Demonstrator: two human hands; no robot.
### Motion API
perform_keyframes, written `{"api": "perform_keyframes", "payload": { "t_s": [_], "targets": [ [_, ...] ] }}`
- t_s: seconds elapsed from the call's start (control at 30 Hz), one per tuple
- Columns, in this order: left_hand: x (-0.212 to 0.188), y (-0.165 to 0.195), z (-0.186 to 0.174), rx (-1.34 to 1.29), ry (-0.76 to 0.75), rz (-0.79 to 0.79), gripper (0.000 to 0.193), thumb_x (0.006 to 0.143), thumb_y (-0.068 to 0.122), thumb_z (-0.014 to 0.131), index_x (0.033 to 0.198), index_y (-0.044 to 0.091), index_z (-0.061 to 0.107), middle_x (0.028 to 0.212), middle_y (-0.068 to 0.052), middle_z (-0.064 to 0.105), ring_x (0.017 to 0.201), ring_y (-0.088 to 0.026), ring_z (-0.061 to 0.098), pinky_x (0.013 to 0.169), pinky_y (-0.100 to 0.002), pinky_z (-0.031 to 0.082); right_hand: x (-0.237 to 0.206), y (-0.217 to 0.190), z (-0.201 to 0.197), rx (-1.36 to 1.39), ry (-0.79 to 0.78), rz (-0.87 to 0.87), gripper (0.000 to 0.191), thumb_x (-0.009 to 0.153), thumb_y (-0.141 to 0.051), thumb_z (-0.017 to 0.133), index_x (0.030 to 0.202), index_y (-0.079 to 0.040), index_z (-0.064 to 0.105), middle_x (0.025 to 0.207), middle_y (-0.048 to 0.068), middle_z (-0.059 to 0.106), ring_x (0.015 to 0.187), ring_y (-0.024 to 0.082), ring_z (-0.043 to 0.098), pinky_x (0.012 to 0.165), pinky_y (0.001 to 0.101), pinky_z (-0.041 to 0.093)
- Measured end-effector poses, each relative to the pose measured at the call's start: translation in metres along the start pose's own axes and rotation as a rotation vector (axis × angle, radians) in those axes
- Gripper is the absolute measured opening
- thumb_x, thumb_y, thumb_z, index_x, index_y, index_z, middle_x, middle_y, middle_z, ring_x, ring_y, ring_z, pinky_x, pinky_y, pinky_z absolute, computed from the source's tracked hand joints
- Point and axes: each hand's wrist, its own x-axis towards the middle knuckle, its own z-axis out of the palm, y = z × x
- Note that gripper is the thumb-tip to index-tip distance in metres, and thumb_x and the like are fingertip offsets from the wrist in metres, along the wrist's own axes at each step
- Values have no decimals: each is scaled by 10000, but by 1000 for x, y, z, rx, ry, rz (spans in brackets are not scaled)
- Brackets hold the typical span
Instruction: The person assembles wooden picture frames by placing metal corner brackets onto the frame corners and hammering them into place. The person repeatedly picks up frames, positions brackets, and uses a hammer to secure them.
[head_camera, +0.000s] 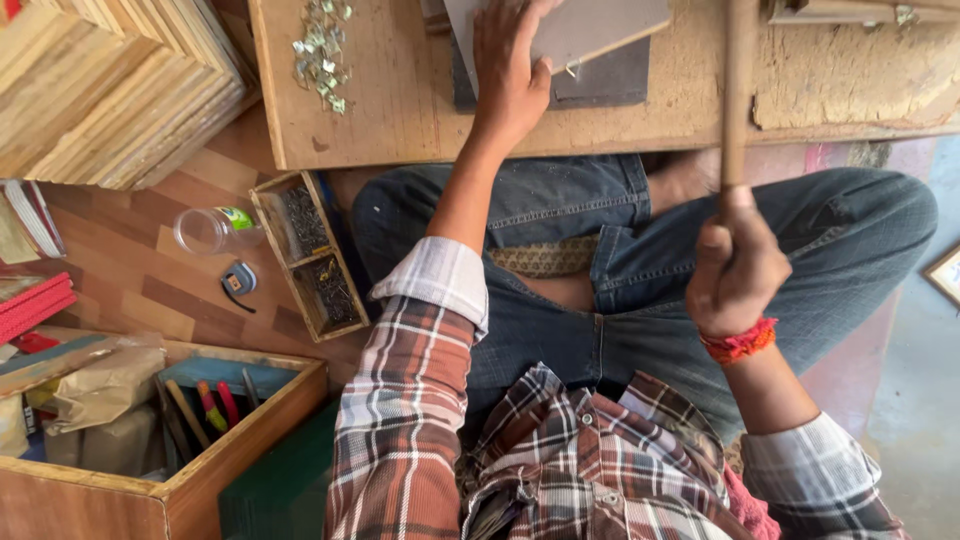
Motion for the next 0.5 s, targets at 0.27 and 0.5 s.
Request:
{"api": "perform_keyframes", "payload": {
  "t_s": [0.27, 0.5],
  "targets": [
    [-2, -6, 6, -11, 34, 33, 695, 866, -55, 733, 1460, 194, 469, 1492, -96, 454, 1465, -333, 344, 1286, -543, 187, -13, 8, 6, -31, 34, -186, 445, 1098, 12, 558, 1527, -86, 497, 884, 136, 615, 740, 318, 625, 610, 406, 498],
    [2, 1, -2, 66, 52, 39, 662, 847, -36, 725, 1428, 210, 524, 1476, -39, 498, 1515, -320, 356, 1285, -536, 209, -41, -7, 11, 456, -403, 51, 472, 1112, -116, 490, 1574, -137, 395, 950, 170, 587, 787, 244, 581, 648, 305, 462]
  ]
}}
